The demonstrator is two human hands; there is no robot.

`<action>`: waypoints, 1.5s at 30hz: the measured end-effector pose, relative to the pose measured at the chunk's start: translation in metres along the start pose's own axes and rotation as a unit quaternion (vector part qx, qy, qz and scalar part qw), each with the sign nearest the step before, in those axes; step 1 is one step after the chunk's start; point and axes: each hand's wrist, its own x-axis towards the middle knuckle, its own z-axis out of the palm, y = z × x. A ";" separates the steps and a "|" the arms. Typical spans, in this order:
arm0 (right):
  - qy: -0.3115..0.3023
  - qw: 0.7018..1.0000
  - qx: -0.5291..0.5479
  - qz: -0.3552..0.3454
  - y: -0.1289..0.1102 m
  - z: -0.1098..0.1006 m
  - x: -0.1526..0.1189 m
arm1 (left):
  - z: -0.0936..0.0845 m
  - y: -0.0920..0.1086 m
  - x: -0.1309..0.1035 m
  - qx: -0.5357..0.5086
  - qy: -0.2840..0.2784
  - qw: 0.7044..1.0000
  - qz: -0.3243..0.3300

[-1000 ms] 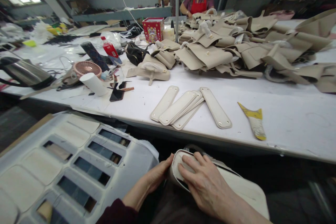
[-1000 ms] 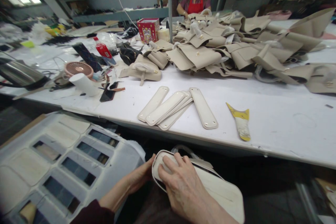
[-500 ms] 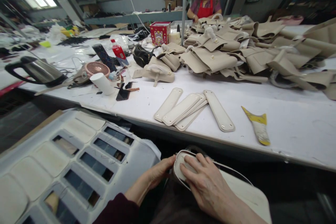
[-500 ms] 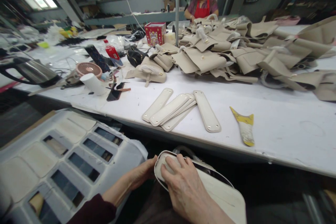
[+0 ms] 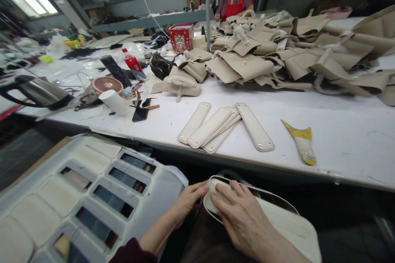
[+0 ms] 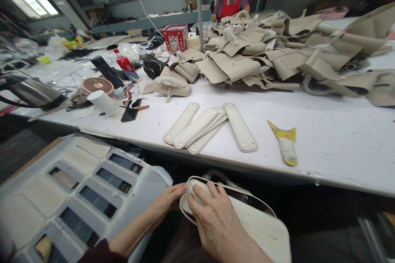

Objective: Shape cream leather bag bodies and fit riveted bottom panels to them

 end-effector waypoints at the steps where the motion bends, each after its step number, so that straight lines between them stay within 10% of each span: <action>1: 0.002 1.000 0.000 0.000 0.000 0.001 -0.001 | 0.001 0.002 -0.001 0.007 -0.005 1.000 0.007; 24: 0.055 0.997 0.049 0.022 0.002 0.002 -0.002 | 0.006 0.007 0.003 0.285 0.022 0.956 0.066; 39: 0.175 0.975 0.083 0.112 -0.018 0.016 -0.014 | 0.002 -0.015 0.014 0.219 0.074 0.967 0.107; 42: 0.239 0.939 0.214 0.122 -0.018 0.011 -0.011 | 0.003 -0.013 0.014 0.229 0.065 0.966 0.098; 45: 0.344 0.791 0.483 0.150 0.003 -0.015 -0.031 | 0.009 -0.007 0.012 0.266 0.065 0.956 0.104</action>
